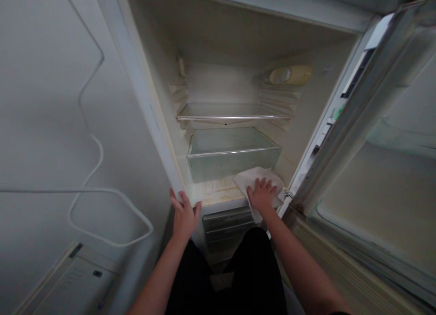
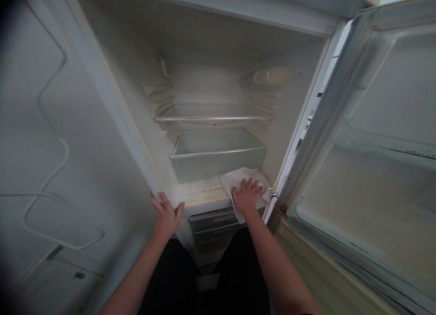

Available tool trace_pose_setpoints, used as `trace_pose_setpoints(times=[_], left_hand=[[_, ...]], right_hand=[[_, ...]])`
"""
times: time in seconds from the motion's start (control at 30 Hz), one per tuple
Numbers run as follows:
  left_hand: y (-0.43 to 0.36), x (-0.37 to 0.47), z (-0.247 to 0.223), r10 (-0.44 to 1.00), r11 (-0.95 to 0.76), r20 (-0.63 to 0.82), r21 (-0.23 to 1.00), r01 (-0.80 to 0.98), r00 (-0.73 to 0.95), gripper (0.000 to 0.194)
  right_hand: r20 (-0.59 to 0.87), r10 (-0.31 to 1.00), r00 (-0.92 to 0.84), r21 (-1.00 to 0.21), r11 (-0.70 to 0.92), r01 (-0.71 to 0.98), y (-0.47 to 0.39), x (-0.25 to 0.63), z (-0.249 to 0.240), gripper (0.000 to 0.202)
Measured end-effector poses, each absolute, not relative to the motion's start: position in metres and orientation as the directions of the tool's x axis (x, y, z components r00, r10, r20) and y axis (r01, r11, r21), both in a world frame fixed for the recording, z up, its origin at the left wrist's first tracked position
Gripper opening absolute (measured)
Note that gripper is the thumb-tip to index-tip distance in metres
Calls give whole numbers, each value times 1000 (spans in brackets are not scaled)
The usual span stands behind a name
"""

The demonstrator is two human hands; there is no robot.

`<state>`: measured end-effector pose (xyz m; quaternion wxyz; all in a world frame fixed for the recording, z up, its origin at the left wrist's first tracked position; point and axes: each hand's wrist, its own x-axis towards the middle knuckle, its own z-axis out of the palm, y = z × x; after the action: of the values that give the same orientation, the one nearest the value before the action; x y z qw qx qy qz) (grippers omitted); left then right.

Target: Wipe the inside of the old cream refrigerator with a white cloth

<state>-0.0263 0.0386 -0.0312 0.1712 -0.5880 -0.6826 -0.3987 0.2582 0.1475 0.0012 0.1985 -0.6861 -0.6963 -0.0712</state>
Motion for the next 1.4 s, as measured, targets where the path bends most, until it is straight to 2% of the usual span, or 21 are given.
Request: trace_pose_setpoints(times=[0.27,0.5,0.9,1.2,1.4], left_hand=[[31,-15,-19,676,131,681,265,955,-281,94],[33,-16,-23,669,131,696,236,963,-261,88],[31,-14,-22,666,175,697,200,964,-265,89],[30,-18,-34,672,173,690,206,963,-269,81],[25,-25,-43,723,144,643,217,965,-253,78]], right_hand=[[328,882,-339,-264,430,863,108,126,16,70],[306,907,-290,-303,382,873,102,91,26,71],[333,883,-331,-243,420,874,99,97,27,66],[357,723,-591,-198,677,709,102,125,23,54],[404,774,-488,-203,596,777,121,178,20,52]])
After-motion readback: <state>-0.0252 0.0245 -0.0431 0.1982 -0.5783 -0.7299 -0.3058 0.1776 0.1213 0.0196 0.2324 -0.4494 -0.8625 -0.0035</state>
